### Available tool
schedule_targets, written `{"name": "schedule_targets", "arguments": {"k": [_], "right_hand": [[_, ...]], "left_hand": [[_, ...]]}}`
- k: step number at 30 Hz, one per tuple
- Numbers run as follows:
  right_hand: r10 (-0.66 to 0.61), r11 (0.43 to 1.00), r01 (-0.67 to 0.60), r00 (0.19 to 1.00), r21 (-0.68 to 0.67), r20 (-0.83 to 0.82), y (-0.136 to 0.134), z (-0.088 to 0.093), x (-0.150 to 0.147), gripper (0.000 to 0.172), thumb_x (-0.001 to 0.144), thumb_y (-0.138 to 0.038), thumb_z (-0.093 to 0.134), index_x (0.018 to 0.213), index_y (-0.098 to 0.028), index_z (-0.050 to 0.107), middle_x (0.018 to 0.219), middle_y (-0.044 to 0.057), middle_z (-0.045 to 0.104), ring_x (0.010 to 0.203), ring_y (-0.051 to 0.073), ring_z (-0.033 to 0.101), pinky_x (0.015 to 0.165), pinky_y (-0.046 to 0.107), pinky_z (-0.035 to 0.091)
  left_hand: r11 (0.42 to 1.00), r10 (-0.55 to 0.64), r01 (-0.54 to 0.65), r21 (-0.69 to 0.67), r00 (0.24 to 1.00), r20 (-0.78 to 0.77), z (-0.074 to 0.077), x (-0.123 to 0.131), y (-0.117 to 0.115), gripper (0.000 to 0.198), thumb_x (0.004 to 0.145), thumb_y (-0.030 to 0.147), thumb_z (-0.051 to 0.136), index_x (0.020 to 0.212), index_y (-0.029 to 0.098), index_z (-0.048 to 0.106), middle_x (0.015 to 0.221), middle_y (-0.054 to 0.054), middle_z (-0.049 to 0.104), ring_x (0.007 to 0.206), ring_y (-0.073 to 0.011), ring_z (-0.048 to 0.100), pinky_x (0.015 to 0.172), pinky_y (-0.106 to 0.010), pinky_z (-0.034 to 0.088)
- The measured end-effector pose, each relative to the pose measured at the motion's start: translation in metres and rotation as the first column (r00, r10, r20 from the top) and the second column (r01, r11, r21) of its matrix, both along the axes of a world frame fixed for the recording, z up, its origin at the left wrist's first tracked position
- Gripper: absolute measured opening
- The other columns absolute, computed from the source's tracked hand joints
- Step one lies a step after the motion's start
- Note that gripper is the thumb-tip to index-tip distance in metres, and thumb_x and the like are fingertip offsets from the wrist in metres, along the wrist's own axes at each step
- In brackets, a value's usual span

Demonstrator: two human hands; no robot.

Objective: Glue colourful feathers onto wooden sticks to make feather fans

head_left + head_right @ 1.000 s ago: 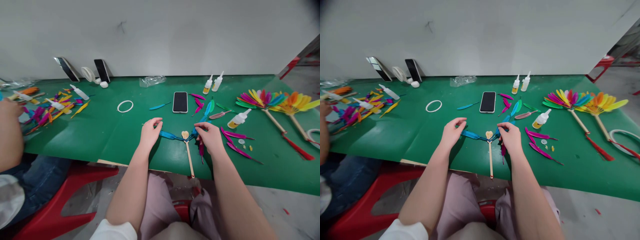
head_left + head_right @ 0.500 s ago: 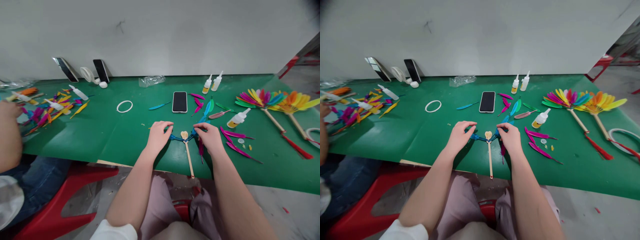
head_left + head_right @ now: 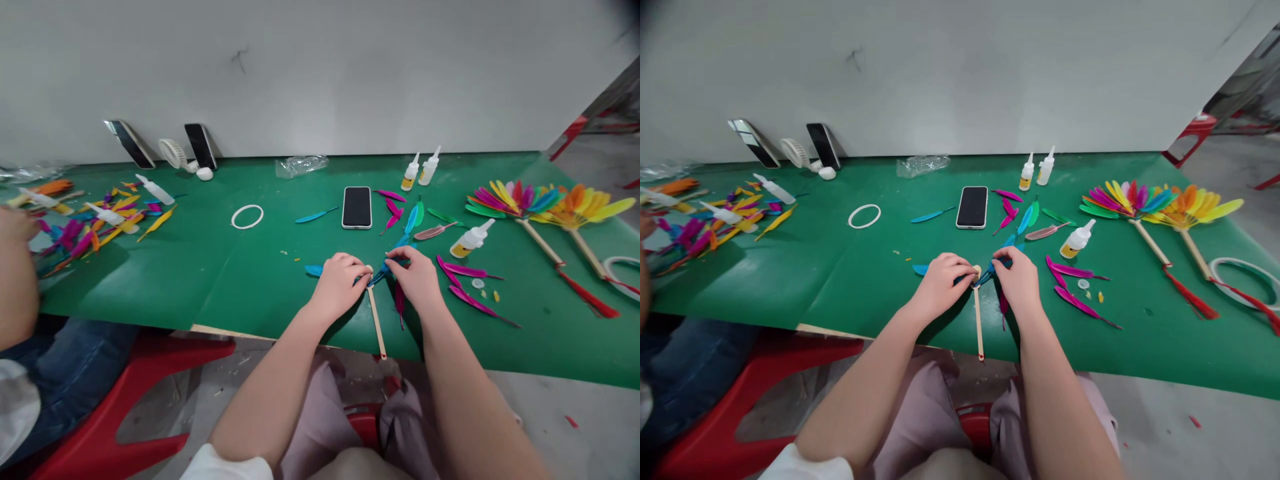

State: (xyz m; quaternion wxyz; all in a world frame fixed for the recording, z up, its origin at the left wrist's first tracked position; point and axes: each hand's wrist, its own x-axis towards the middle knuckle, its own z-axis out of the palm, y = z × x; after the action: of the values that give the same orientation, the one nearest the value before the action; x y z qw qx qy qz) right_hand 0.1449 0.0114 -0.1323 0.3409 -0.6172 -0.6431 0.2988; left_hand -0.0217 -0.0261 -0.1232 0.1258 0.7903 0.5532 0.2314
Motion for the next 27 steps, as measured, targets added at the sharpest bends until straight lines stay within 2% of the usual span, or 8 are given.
{"name": "schedule_targets", "arguments": {"k": [8,12,16,19,23,27], "right_hand": [[-0.041,0.999,0.041,0.999,0.022,0.013,0.000,-0.001,0.000,0.014,0.066,-0.032,0.061,0.075,-0.021,0.060,0.073,-0.001,0.060,0.059,0.013,0.047,0.062,0.028,0.037],[-0.230,0.971,0.232,0.972,0.057,-0.048,-0.001,0.005,0.007,0.023,0.069,-0.041,0.060,0.076,-0.020,0.054,0.063,-0.002,0.051,0.056,0.013,0.045,0.057,0.027,0.035],[-0.387,0.906,0.407,0.907,0.116,-0.165,0.001,0.009,0.020,0.020,0.077,-0.038,0.050,0.084,-0.019,0.052,0.067,0.000,0.050,0.057,0.012,0.044,0.056,0.026,0.036],[-0.398,0.892,0.433,0.888,0.130,-0.233,0.003,0.007,0.026,0.020,0.077,-0.035,0.050,0.088,-0.019,0.053,0.066,-0.001,0.047,0.054,0.011,0.041,0.051,0.025,0.034],[-0.351,0.906,0.400,0.894,0.141,-0.278,0.004,0.004,0.028,0.023,0.076,-0.037,0.052,0.090,-0.019,0.055,0.064,-0.002,0.044,0.050,0.010,0.037,0.047,0.024,0.033],[-0.321,0.909,0.377,0.906,0.180,-0.276,0.003,0.008,0.026,0.023,0.075,-0.040,0.056,0.083,-0.019,0.058,0.065,-0.001,0.049,0.055,0.011,0.042,0.053,0.025,0.037]], "left_hand": [[1.000,-0.026,0.026,0.008,0.999,-0.031,-0.003,0.006,-0.001,0.018,0.086,0.027,0.052,0.087,0.021,0.069,0.093,-0.003,0.066,0.096,-0.0208,0.050,0.083,-0.036,0.040],[1.000,-0.028,0.028,0.005,0.999,-0.028,-0.004,0.005,0.000,0.018,0.086,0.028,0.052,0.087,0.021,0.069,0.093,-0.003,0.066,0.095,-0.0209,0.050,0.081,-0.036,0.040],[1.000,-0.027,0.027,-0.002,0.999,-0.017,-0.004,0.005,0.000,0.018,0.086,0.028,0.052,0.089,0.022,0.069,0.093,-0.004,0.066,0.095,-0.0210,0.051,0.081,-0.036,0.040],[1.000,-0.014,0.014,-0.007,1.000,-0.002,-0.004,0.005,0.000,0.019,0.086,0.028,0.051,0.089,0.023,0.069,0.093,-0.004,0.066,0.095,-0.0207,0.051,0.081,-0.036,0.040],[0.999,0.038,-0.038,-0.017,0.999,0.023,-0.001,0.001,0.002,0.019,0.086,0.029,0.051,0.088,0.024,0.070,0.091,-0.003,0.067,0.095,-0.0201,0.052,0.084,-0.035,0.040],[0.981,0.191,-0.191,-0.020,0.980,0.054,0.001,-0.025,0.007,0.018,0.085,0.027,0.052,0.090,0.023,0.069,0.093,-0.003,0.068,0.095,-0.0207,0.054,0.087,-0.036,0.040]]}}
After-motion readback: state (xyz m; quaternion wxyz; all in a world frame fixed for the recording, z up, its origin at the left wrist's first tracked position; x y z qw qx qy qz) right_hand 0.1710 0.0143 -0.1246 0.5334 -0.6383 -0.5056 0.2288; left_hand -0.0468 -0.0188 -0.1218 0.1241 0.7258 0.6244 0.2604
